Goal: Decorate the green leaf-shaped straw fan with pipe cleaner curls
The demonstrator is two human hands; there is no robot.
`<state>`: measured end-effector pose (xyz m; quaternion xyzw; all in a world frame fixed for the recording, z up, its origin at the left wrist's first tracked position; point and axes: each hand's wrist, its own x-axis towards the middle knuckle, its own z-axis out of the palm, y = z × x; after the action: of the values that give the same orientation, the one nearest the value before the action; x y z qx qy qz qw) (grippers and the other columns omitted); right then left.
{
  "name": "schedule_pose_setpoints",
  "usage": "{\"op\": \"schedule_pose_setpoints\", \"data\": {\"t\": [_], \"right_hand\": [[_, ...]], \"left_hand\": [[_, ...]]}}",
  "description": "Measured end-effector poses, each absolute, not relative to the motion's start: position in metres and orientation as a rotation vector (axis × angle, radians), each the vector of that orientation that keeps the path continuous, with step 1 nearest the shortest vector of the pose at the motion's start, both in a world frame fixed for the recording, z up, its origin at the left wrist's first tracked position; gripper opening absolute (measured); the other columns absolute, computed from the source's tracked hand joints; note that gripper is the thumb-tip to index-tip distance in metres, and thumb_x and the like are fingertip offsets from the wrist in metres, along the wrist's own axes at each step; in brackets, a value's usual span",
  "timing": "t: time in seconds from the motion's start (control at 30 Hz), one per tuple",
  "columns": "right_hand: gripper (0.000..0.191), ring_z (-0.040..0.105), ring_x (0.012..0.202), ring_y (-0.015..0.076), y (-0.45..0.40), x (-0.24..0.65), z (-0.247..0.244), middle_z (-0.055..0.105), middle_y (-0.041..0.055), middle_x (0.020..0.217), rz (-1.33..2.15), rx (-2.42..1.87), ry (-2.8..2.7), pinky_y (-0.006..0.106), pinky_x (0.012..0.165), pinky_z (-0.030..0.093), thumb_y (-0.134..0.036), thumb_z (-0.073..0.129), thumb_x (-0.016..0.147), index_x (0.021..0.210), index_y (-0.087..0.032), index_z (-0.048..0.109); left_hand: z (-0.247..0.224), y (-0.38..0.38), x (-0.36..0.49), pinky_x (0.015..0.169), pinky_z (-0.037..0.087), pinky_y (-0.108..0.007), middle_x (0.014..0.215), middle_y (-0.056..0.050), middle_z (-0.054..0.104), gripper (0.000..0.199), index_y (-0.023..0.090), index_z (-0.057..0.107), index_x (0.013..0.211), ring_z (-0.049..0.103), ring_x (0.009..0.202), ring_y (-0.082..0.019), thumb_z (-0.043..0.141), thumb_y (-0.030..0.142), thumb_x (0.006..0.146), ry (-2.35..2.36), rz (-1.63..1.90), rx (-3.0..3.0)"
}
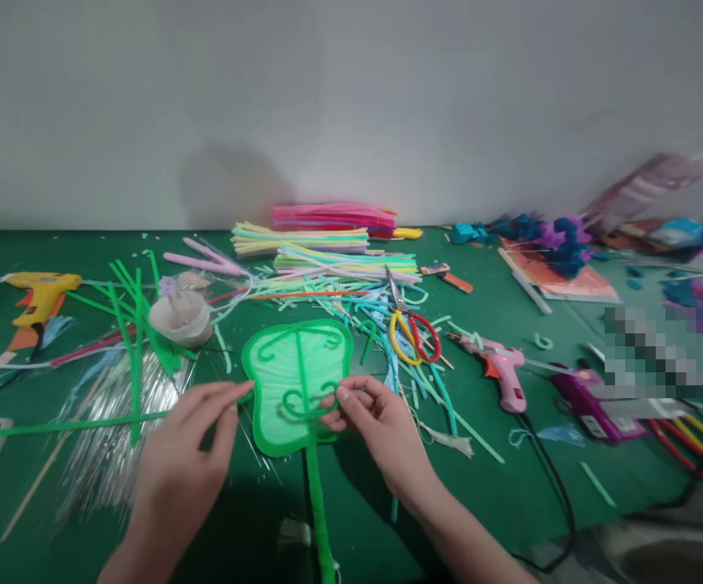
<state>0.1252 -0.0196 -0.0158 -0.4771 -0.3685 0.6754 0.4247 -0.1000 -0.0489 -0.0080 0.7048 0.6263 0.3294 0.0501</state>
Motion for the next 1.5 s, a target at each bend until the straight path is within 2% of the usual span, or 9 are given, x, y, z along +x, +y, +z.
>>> {"op": "schedule_pose_setpoints", "data": {"t": [0.07, 0.17, 0.27, 0.4, 0.53, 0.6, 0.87, 1.2, 1.5], "right_hand": [[0.040, 0.071, 0.067, 0.0144, -0.021, 0.116, -0.028, 0.073, 0.0034, 0.081, 1.707, -1.251, -0.849, 0.026, 0.065, 0.058, -0.046, 0.072, 0.079, 0.101, -0.017, 0.055], [0.046, 0.071, 0.063, 0.0153, -0.021, 0.115, -0.036, 0.073, 0.0030, 0.079, 1.692, -1.342, -0.882, 0.027, 0.061, 0.059, -0.046, 0.073, 0.076, 0.107, -0.016, 0.055], [0.037, 0.069, 0.058, 0.0143, -0.023, 0.118, -0.034, 0.071, 0.0027, 0.079, 1.643, -1.426, -1.025, 0.025, 0.054, 0.057, -0.044, 0.068, 0.081, 0.104, -0.016, 0.060], [0.023, 0.066, 0.057, 0.0153, -0.025, 0.122, -0.026, 0.071, 0.0025, 0.074, 1.395, -1.557, -1.374, 0.026, 0.053, 0.055, -0.034, 0.060, 0.087, 0.101, -0.018, 0.068], [0.018, 0.071, 0.080, 0.0192, -0.025, 0.127, -0.020, 0.075, 0.0054, 0.091, 1.023, -1.560, -1.731, 0.032, 0.077, 0.056, -0.022, 0.056, 0.090, 0.097, -0.021, 0.072], [0.020, 0.071, 0.087, 0.0197, -0.023, 0.130, -0.019, 0.075, 0.0054, 0.096, 0.953, -1.502, -1.829, 0.032, 0.081, 0.055, -0.019, 0.054, 0.091, 0.100, -0.022, 0.072], [0.021, 0.068, 0.089, 0.0200, -0.015, 0.135, -0.018, 0.073, 0.0053, 0.094, 0.964, -1.435, -1.994, 0.033, 0.081, 0.054, -0.015, 0.052, 0.093, 0.101, -0.023, 0.070], [0.021, 0.064, 0.094, 0.0205, -0.013, 0.138, -0.018, 0.066, 0.0075, 0.100, 0.924, -1.434, -2.079, 0.035, 0.086, 0.053, -0.015, 0.055, 0.093, 0.108, -0.021, 0.068], [0.014, 0.064, 0.089, 0.0181, -0.001, 0.144, -0.005, 0.067, 0.0034, 0.092, 1.024, -1.442, -2.044, 0.030, 0.079, 0.052, -0.014, 0.053, 0.091, 0.089, -0.022, 0.064]], "left_hand": [[-0.019, -0.067, -0.090, 0.087, 0.048, -0.031, 0.105, -0.005, 0.069, 0.026, 0.024, 0.067, 0.113, 0.064, 0.096, -0.018, 0.048, 0.020, 0.094, 1.883, 0.959, 2.238], [-0.037, -0.089, -0.071, 0.099, 0.042, -0.034, 0.120, -0.009, 0.067, 0.034, 0.019, 0.061, 0.124, 0.058, 0.114, -0.021, 0.051, 0.013, 0.093, 1.732, 0.930, 2.431], [-0.050, -0.099, -0.053, 0.106, 0.036, -0.035, 0.134, -0.011, 0.061, 0.038, 0.015, 0.058, 0.130, 0.050, 0.128, -0.025, 0.054, 0.019, 0.093, 1.660, 0.801, 2.578], [-0.056, -0.100, -0.044, 0.111, 0.032, -0.037, 0.133, -0.012, 0.063, 0.039, 0.014, 0.061, 0.128, 0.051, 0.129, -0.027, 0.055, 0.031, 0.093, 1.679, 0.822, 2.582], [-0.058, -0.100, -0.052, 0.110, 0.035, -0.040, 0.132, -0.013, 0.063, 0.043, 0.015, 0.061, 0.130, 0.050, 0.130, -0.031, 0.062, 0.029, 0.089, 1.663, 0.783, 2.653], [-0.058, -0.100, -0.057, 0.107, 0.039, -0.042, 0.130, -0.014, 0.064, 0.046, 0.016, 0.061, 0.130, 0.051, 0.128, -0.032, 0.066, 0.024, 0.086, 1.667, 0.784, 2.698], [-0.058, -0.094, -0.060, 0.107, 0.039, -0.045, 0.126, -0.011, 0.065, 0.042, 0.024, 0.064, 0.127, 0.052, 0.124, -0.032, 0.060, 0.014, 0.087, 1.639, 0.746, 2.728], [-0.057, -0.085, -0.057, 0.093, 0.051, -0.044, 0.118, -0.015, 0.061, 0.035, 0.020, 0.067, 0.119, 0.056, 0.117, -0.032, 0.064, 0.012, 0.085, 1.612, 0.839, 2.559], [-0.045, -0.071, -0.059, 0.091, 0.052, -0.037, 0.116, -0.011, 0.063, 0.040, 0.023, 0.062, 0.126, 0.059, 0.110, -0.025, 0.064, 0.014, 0.086, 1.672, 0.999, 2.410]]}}
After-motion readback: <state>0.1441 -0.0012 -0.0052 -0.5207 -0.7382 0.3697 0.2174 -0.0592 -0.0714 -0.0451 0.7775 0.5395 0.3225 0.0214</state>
